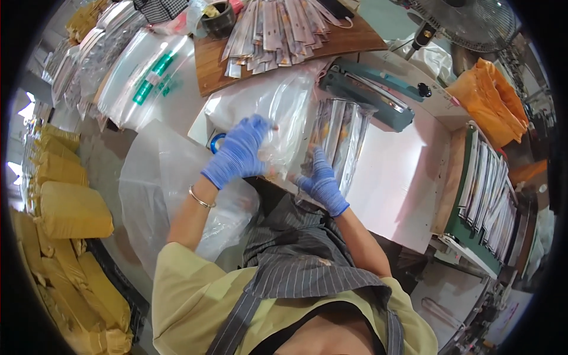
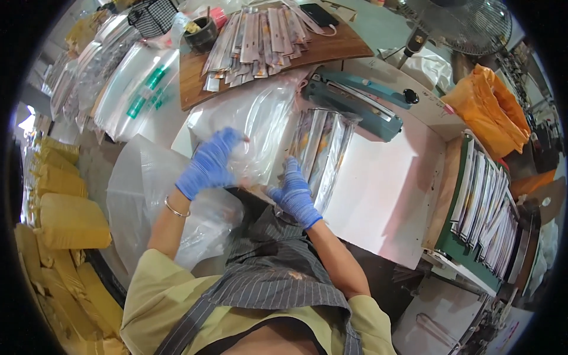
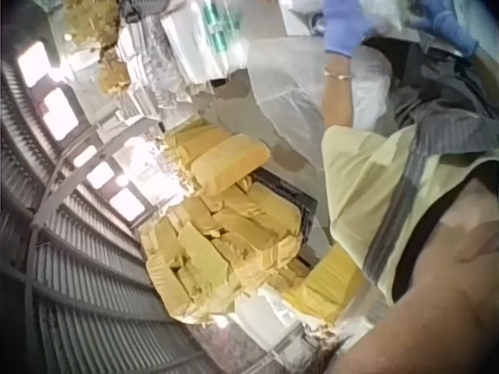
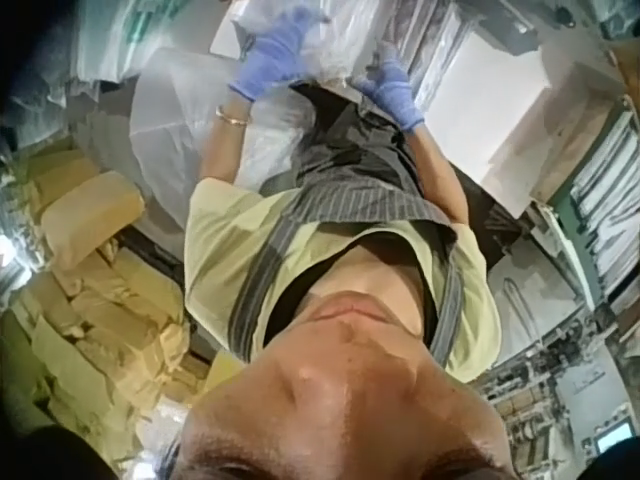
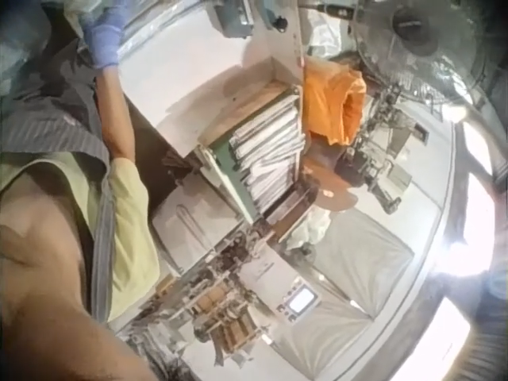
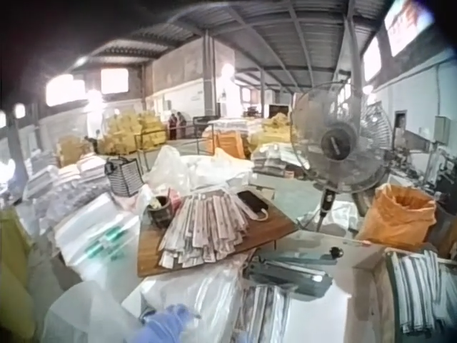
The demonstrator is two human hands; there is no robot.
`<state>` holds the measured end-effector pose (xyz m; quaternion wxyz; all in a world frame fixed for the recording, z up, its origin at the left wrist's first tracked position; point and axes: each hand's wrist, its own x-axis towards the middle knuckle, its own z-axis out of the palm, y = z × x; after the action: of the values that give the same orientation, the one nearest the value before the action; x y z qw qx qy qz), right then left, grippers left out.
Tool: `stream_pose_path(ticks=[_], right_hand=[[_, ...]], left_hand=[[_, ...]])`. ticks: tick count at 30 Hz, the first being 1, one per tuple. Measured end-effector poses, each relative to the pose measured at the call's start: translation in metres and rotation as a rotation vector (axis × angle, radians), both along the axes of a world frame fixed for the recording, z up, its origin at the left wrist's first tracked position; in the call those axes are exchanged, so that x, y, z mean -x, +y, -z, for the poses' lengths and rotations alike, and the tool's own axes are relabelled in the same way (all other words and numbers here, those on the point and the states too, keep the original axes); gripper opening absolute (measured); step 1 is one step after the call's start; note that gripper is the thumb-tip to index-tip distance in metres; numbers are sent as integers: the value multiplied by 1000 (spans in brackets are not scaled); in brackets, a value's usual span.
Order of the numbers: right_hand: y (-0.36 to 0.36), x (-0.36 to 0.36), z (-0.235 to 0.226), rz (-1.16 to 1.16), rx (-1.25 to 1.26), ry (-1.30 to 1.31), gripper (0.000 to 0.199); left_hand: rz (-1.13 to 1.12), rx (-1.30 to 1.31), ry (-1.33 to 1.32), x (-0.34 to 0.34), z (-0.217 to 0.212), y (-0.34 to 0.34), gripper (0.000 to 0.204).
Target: Packaging bundles of long products into plastic bags and sealing them with a heat sealer.
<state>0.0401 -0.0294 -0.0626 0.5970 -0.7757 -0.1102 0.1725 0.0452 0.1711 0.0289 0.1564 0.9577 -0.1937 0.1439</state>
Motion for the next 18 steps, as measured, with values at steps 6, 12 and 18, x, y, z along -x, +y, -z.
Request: stream_pose_path(ticks=[6, 12, 18], right_hand=[[41, -7, 28, 92, -654, 676, 50], [33, -9, -31, 131, -437, 172, 8], [5, -22, -62, 418, -248, -89, 26]], left_hand=[[166, 216, 199, -10, 52, 3, 14], [-109, 492, -24, -17, 35, -7, 14], [-346, 356, -235, -25, 4, 22, 11]])
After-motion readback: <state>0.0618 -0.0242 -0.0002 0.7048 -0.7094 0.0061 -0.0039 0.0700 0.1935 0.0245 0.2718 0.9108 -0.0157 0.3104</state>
